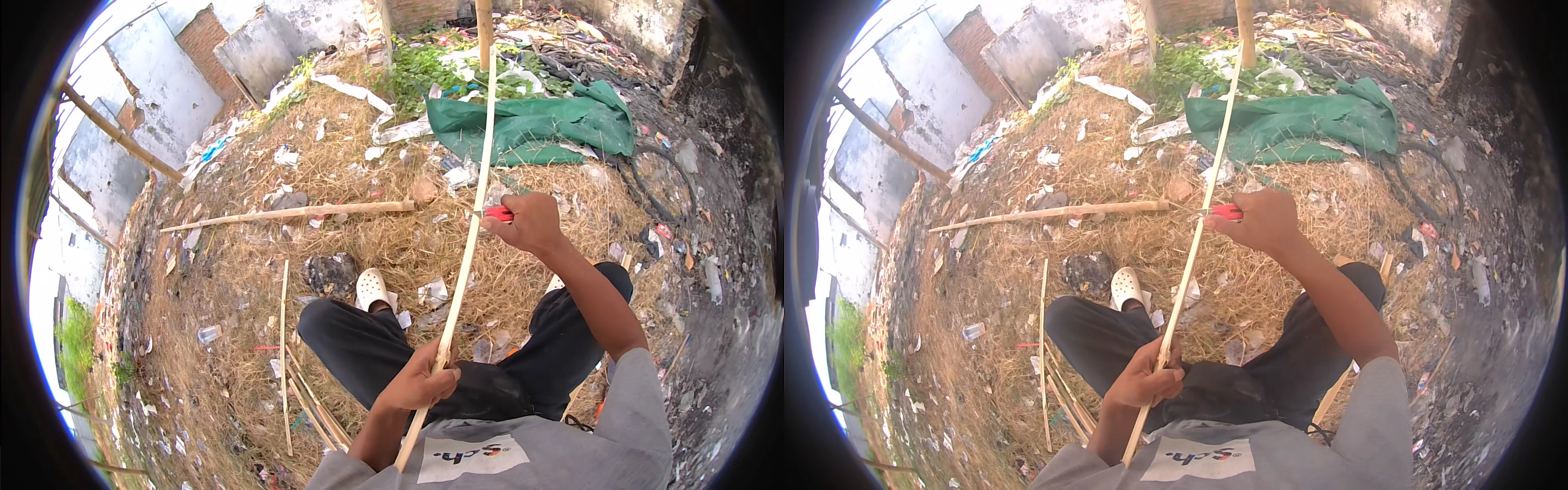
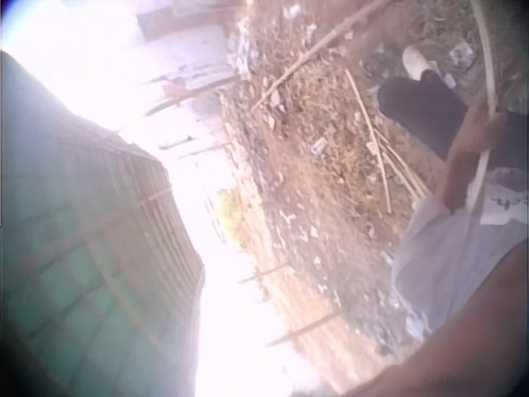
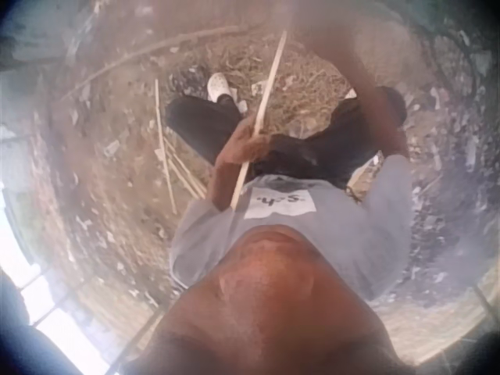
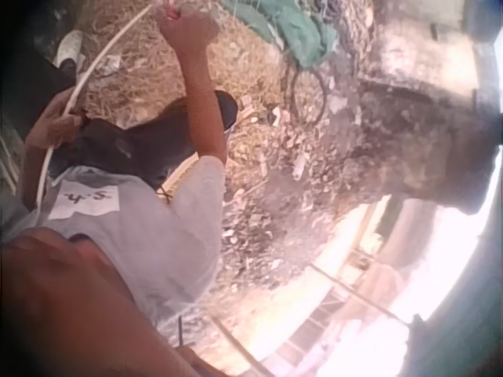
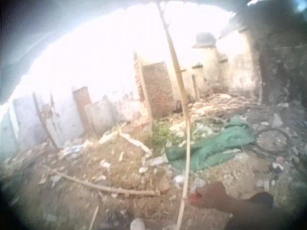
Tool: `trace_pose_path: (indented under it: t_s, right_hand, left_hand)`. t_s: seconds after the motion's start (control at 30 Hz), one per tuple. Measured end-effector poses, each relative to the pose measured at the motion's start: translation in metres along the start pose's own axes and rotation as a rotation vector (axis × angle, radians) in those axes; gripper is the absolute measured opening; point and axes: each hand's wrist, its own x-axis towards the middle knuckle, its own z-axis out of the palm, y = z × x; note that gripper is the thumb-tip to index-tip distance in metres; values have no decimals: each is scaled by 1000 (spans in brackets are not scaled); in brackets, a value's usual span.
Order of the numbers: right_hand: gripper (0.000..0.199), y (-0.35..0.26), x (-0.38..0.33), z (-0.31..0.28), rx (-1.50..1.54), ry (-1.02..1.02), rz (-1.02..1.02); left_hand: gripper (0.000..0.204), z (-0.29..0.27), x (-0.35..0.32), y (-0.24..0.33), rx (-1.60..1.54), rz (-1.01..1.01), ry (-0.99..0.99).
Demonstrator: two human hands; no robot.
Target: The person sits on the ground and uses a red utility knife to shave a long bamboo pole. They hold the pole with their left hand and scrape the surface with the knife in their right hand, creating thin strips of bamboo.
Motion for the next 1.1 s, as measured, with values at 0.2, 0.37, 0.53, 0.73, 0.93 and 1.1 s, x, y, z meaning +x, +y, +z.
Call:
trace_pose_path:
  t_s: [0.2, 0.37, 0.53, 0.73, 0.93, 1.1]
  right_hand:
    - [66, 27, 15, -12, -116, -12, -5]
    - [67, 84, 35, -25, -265, 111, 142]
    - [66, 114, 29, -33, -85, 90, 459]
    - [62, -4, -22, 2, 164, -176, -60]
    - [65, -36, -44, 14, 236, -257, -232]
    - [64, -21, -32, 14, 159, -149, -252]
  left_hand:
    - [20, -10, -24, -3, -10, -68, -33]
    - [20, -19, -54, -2, 209, -110, -57]
    - [15, -23, -65, -1, 493, -62, 13]
    - [32, -16, 1, -12, 818, 20, 271]
    - [33, -4, 57, -1, 835, 243, 424]
    - [38, 0, 58, -4, 880, 296, 420]
